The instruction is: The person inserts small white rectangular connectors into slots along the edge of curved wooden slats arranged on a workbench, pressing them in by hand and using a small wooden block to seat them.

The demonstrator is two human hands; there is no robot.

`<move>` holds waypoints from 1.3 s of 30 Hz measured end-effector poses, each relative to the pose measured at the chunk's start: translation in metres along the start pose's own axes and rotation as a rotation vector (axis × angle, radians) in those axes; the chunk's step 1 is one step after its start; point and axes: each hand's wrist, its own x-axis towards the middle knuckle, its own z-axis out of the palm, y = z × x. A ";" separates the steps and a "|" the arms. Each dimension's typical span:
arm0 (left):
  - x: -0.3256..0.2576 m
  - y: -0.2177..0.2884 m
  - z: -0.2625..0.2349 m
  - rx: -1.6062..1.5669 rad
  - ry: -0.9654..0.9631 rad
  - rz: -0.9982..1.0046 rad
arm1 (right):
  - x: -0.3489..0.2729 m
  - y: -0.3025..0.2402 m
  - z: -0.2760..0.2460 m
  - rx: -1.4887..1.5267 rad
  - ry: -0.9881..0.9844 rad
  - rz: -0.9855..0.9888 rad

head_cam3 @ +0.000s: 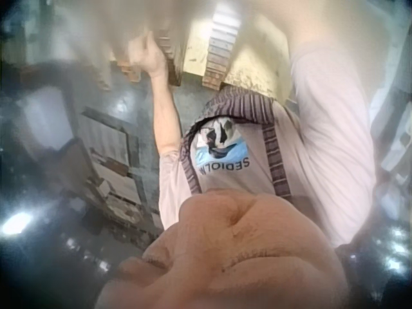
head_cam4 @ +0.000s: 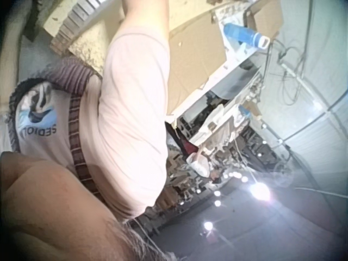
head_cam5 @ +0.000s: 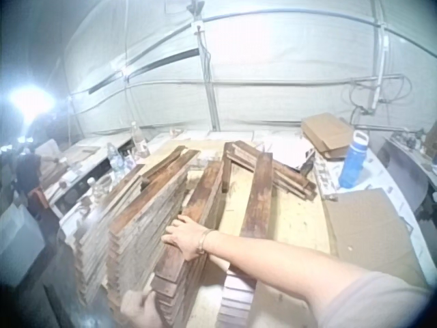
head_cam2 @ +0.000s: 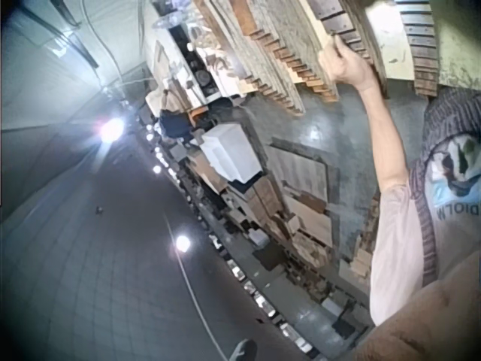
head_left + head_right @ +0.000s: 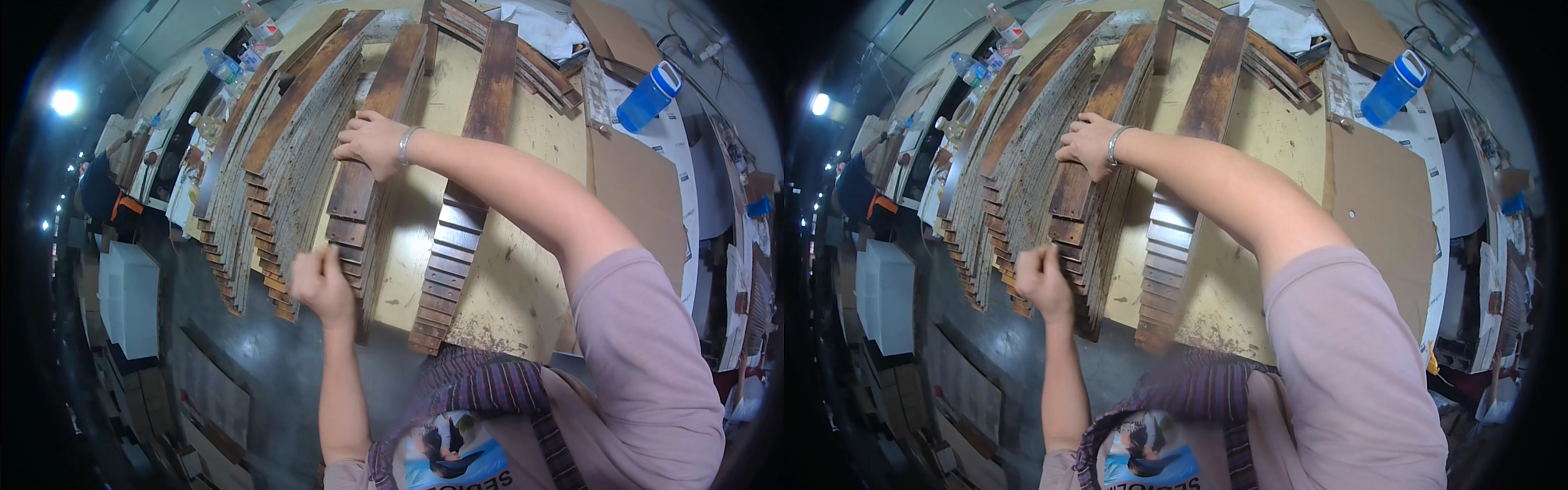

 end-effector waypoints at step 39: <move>-0.039 0.002 -0.029 0.048 -0.018 -0.094 | 0.012 -0.002 -0.025 0.153 -0.205 -0.023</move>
